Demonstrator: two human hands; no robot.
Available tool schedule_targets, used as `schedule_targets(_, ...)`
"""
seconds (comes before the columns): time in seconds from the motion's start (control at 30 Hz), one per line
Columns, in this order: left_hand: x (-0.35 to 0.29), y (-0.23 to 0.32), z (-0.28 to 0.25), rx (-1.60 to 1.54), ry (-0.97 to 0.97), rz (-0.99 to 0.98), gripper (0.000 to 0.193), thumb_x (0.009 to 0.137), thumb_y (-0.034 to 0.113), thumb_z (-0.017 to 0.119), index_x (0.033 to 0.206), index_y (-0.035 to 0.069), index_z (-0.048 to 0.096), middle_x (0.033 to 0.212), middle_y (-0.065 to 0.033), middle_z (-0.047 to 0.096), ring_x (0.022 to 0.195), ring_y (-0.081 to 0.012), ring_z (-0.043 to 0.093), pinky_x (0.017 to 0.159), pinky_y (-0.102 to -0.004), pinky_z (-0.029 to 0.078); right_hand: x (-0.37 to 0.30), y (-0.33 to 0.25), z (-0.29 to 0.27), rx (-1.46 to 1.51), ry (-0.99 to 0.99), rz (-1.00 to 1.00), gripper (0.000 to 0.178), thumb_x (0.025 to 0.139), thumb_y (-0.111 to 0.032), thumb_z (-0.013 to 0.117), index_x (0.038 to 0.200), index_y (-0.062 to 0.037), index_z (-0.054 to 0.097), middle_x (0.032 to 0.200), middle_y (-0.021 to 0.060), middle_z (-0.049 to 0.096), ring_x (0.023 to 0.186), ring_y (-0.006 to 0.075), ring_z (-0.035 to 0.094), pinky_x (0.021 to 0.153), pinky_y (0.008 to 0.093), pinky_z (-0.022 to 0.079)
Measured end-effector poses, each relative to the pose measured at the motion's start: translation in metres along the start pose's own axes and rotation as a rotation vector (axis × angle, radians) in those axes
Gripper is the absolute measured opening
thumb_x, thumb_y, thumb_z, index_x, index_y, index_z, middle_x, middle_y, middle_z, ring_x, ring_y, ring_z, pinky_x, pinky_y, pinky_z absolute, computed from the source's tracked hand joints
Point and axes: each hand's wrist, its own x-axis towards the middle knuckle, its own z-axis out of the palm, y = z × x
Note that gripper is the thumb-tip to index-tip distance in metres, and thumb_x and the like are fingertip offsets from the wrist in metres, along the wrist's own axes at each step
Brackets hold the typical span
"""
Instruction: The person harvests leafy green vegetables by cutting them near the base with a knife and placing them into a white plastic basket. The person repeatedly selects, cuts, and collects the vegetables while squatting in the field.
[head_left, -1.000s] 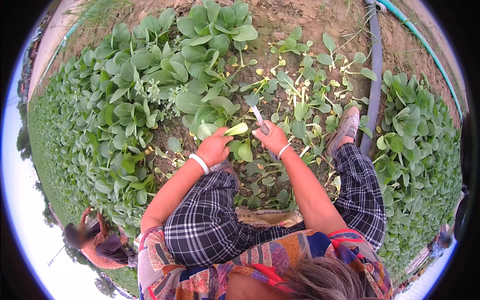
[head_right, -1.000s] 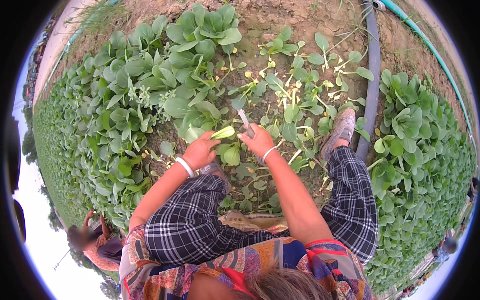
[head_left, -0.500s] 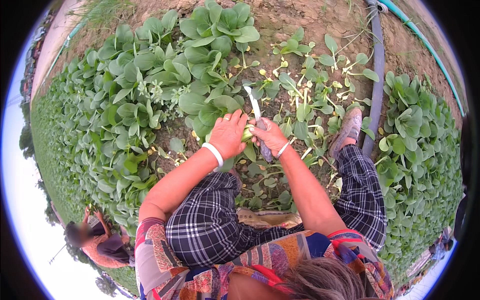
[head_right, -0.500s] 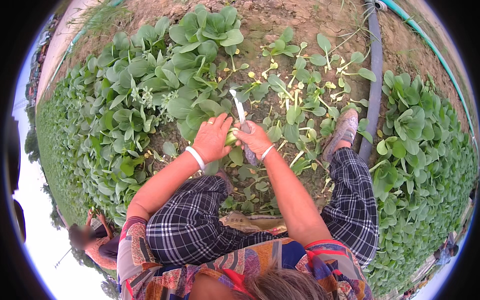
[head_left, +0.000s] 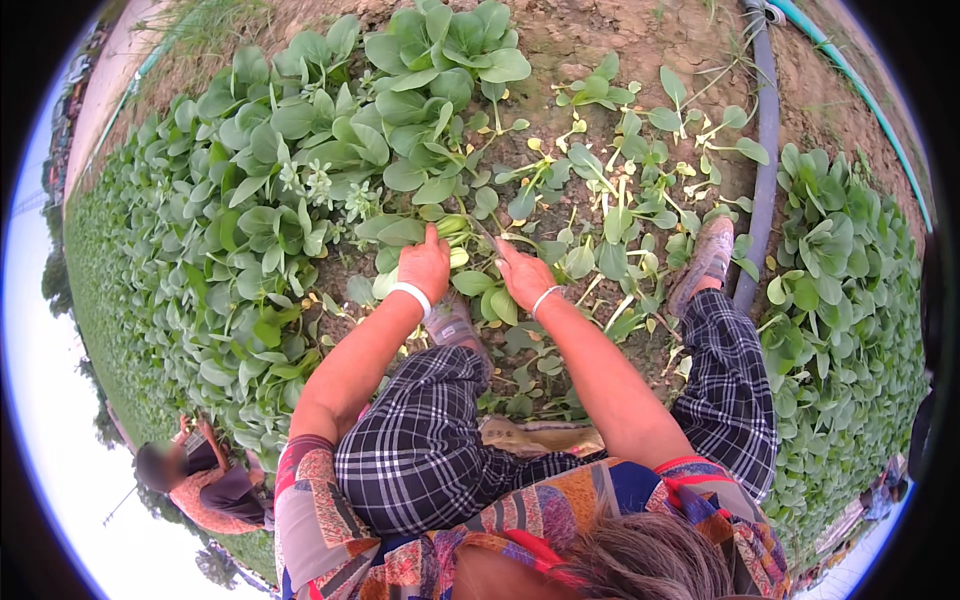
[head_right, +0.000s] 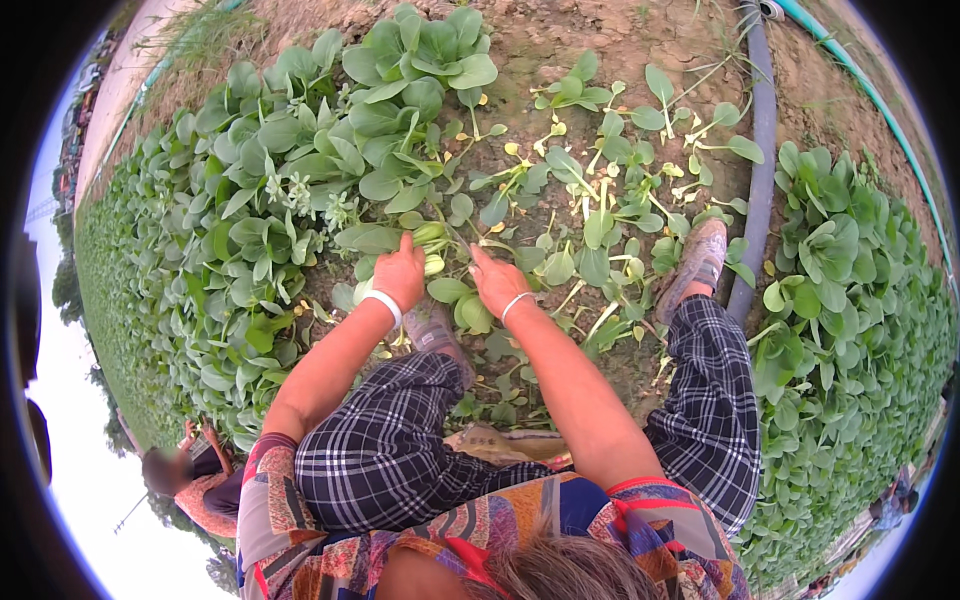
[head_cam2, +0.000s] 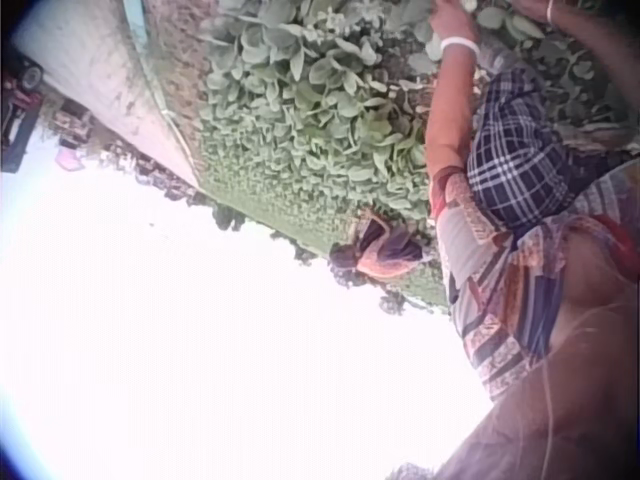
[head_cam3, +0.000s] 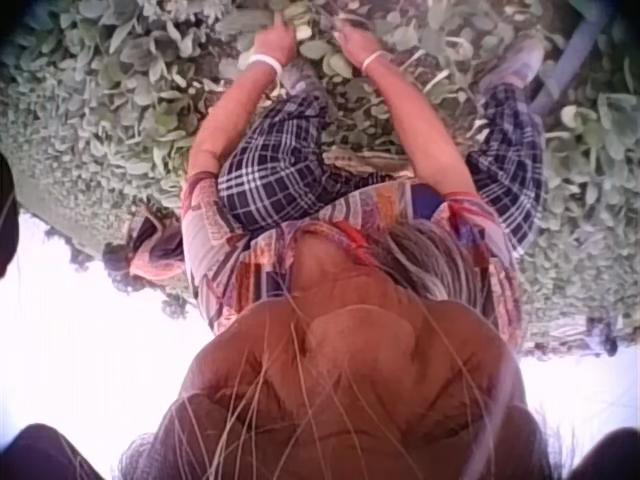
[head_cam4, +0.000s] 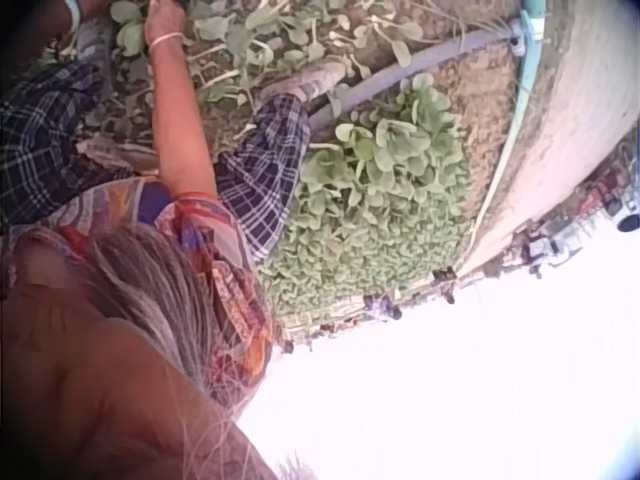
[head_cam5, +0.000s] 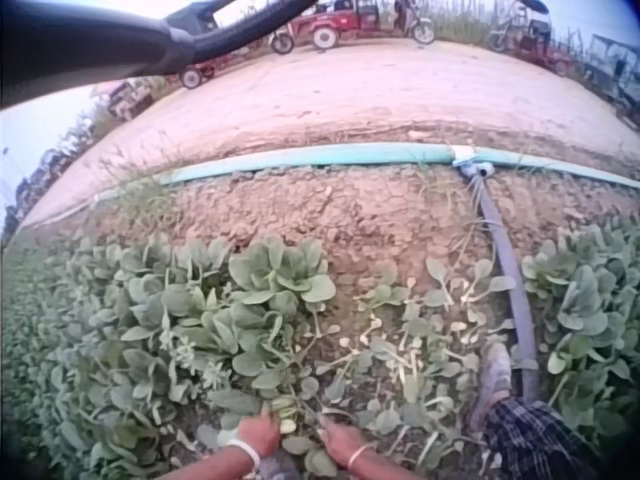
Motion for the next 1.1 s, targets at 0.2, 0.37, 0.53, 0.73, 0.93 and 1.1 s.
schedule_targets(0.2,-0.002,-0.001,0.011,0.018,0.055,0.023,0.032,0.075,0.013,0.061,0.106,0.003,0.057,0.132,-0.0265,0.046,0.075,-0.0287,0.068,0.073,-0.0407,0.051,0.016,0.002,0.007,-0.055,0.019,-0.023,0.045,0.097,-0.028,0.049,0.14,-0.0179,0.043,0.109,0.0247,0.063,0.097,0.0428,0.061,0.086,0.05,0.048)
schedule_targets(0.37,-0.003,-0.004,0.016,0.0,0.077,0.032,0.031,0.074,0.013,0.062,0.103,0.003,0.056,0.127,-0.0243,0.048,0.074,-0.0292,0.067,0.072,-0.0414,0.051,0.027,0.005,0.009,-0.08,-0.027,0.005,0.045,0.096,-0.028,0.049,0.14,-0.0179,0.044,0.109,0.0242,0.063,0.099,0.0419,0.061,0.087,0.0498,0.047)
schedule_targets(0.53,-0.008,-0.006,0.013,-0.054,0.091,0.049,0.031,0.073,0.012,0.063,0.102,0.003,0.056,0.115,-0.0211,0.051,0.073,-0.0305,0.067,0.069,-0.0419,0.051,0.031,0.004,0.011,0.033,-0.06,0.065,0.044,0.096,-0.027,0.05,0.137,-0.0147,0.046,0.113,0.0246,0.062,0.104,0.0424,0.059,0.091,0.0498,0.046)
schedule_targets(0.73,-0.016,-0.014,0.03,-0.12,0.075,-0.001,0.033,0.07,0.012,0.065,0.101,0.003,0.056,0.111,-0.0204,0.052,0.073,-0.0309,0.066,0.067,-0.0427,0.052,0.013,0.001,0.015,-0.131,-0.284,0.075,0.047,0.097,-0.031,0.046,0.142,-0.017,0.041,0.118,0.0242,0.061,0.108,0.0418,0.058,0.096,0.0486,0.045)
schedule_targets(0.93,-0.053,-0.018,0.003,-0.465,0.067,-0.128,0.056,0.069,0.015,0.068,0.122,0.003,0.057,0.127,-0.0196,0.05,0.1,-0.0372,0.062,0.088,-0.0406,0.051,0.01,0.005,-0.001,-0.12,-0.127,0.047,0.065,0.089,-0.039,0.06,0.144,-0.0148,0.036,0.108,0.022,0.066,0.099,0.0394,0.063,0.089,0.0453,0.049)
schedule_targets(1.1,-0.067,-0.025,-0.023,-1.111,0.125,-0.008,0.047,0.067,0.007,0.062,0.114,0.003,0.063,0.113,-0.0157,0.058,0.1,-0.0299,0.061,0.09,-0.0345,0.049,0.021,-0.016,-0.017,0.582,0.03,-0.028,0.055,0.08,-0.022,0.076,0.127,-0.0072,0.05,0.1,0.011,0.068,0.076,0.0196,0.065,0.067,0.0308,0.052)
